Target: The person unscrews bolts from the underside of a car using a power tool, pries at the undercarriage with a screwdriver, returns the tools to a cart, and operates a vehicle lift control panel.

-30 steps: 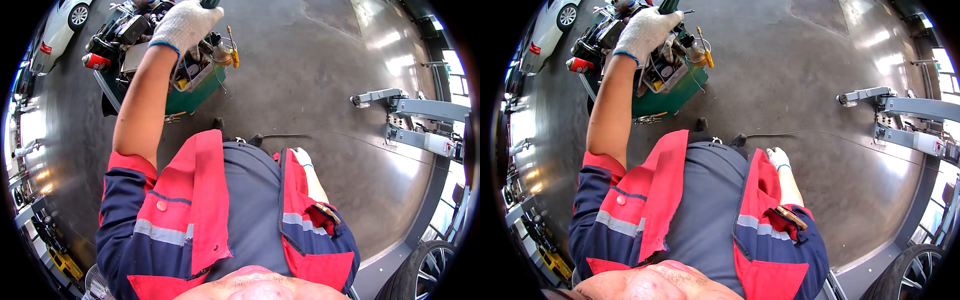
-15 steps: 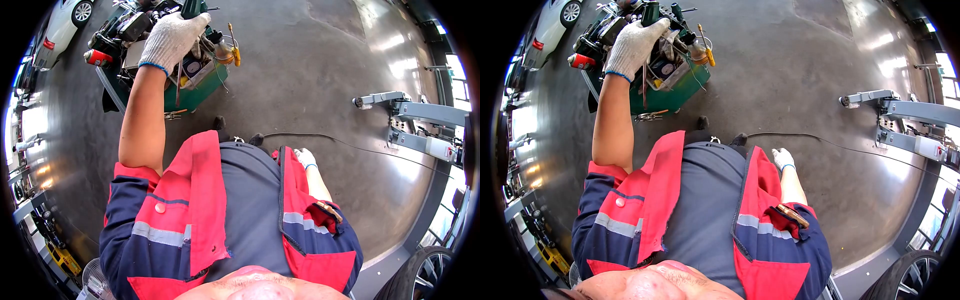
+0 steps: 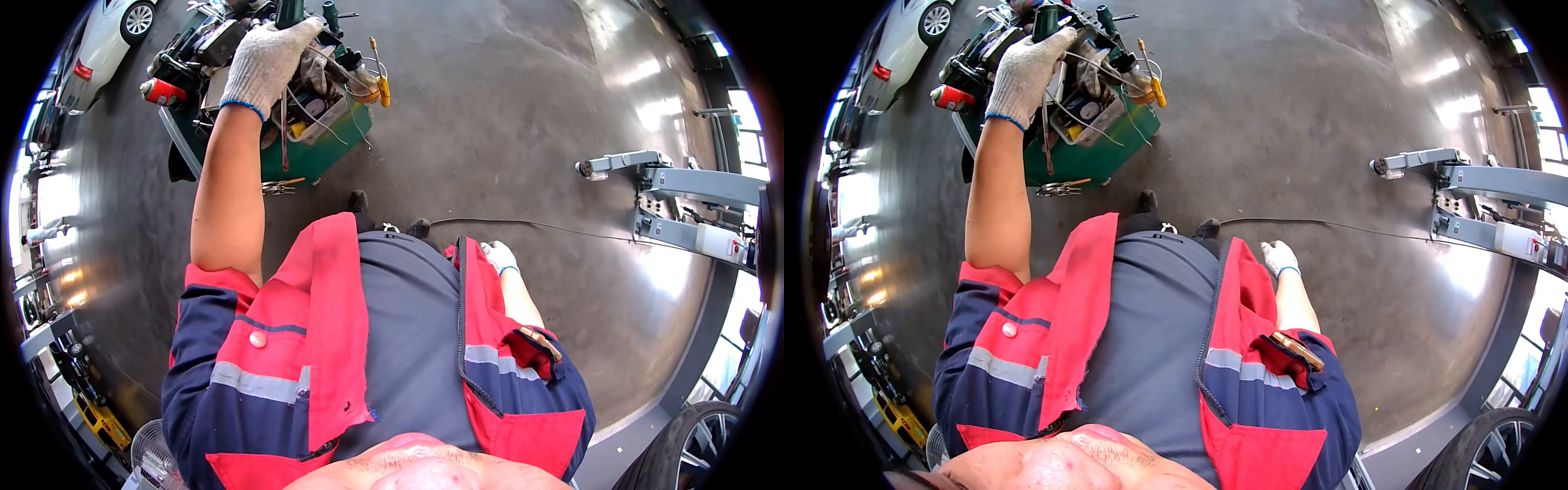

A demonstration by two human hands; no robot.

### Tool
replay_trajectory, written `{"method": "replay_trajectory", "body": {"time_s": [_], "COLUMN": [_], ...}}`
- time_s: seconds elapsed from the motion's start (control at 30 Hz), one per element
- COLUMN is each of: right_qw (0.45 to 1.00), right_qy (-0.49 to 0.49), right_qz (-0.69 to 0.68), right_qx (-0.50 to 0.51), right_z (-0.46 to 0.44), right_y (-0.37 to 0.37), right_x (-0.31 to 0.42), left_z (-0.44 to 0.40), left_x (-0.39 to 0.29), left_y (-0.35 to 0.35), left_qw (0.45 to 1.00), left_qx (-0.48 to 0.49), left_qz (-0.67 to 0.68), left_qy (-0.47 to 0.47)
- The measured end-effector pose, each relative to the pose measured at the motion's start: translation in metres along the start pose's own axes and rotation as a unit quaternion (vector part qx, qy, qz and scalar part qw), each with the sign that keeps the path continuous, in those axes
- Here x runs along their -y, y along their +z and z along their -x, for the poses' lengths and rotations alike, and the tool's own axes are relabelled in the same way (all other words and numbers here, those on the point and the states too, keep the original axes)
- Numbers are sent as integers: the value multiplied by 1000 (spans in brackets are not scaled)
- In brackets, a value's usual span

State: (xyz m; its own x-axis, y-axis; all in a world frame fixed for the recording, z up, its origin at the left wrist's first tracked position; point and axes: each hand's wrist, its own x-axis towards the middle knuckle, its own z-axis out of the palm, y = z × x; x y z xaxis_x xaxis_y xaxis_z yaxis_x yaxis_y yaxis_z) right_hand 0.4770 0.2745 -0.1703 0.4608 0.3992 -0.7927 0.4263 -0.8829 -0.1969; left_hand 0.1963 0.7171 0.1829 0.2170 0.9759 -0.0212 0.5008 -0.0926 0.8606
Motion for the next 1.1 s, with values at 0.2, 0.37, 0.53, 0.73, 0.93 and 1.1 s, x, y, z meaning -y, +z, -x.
{"method": "replay_trajectory", "body": {"time_s": [0.2,0.37,0.53,0.73,0.93,1.1], "right_qw": [1000,1000,999,999,998,998], "right_qy": [6,6,8,15,28,23], "right_qz": [-14,-15,-28,-35,-49,-43], "right_qx": [15,8,28,13,32,27], "right_z": [3,-7,-3,1,-4,-10], "right_y": [-1,9,6,11,20,24], "right_x": [-2,-8,-2,-3,-14,-16], "left_z": [7,-3,-10,-17,3,15], "left_x": [-13,3,15,60,49,54], "left_y": [-5,6,18,27,24,25], "left_qw": [999,995,992,996,964,949], "left_qx": [-15,-19,0,-41,-52,-69], "left_qz": [-36,-95,-124,44,248,286], "left_qy": [24,33,9,-71,-74,-112]}}
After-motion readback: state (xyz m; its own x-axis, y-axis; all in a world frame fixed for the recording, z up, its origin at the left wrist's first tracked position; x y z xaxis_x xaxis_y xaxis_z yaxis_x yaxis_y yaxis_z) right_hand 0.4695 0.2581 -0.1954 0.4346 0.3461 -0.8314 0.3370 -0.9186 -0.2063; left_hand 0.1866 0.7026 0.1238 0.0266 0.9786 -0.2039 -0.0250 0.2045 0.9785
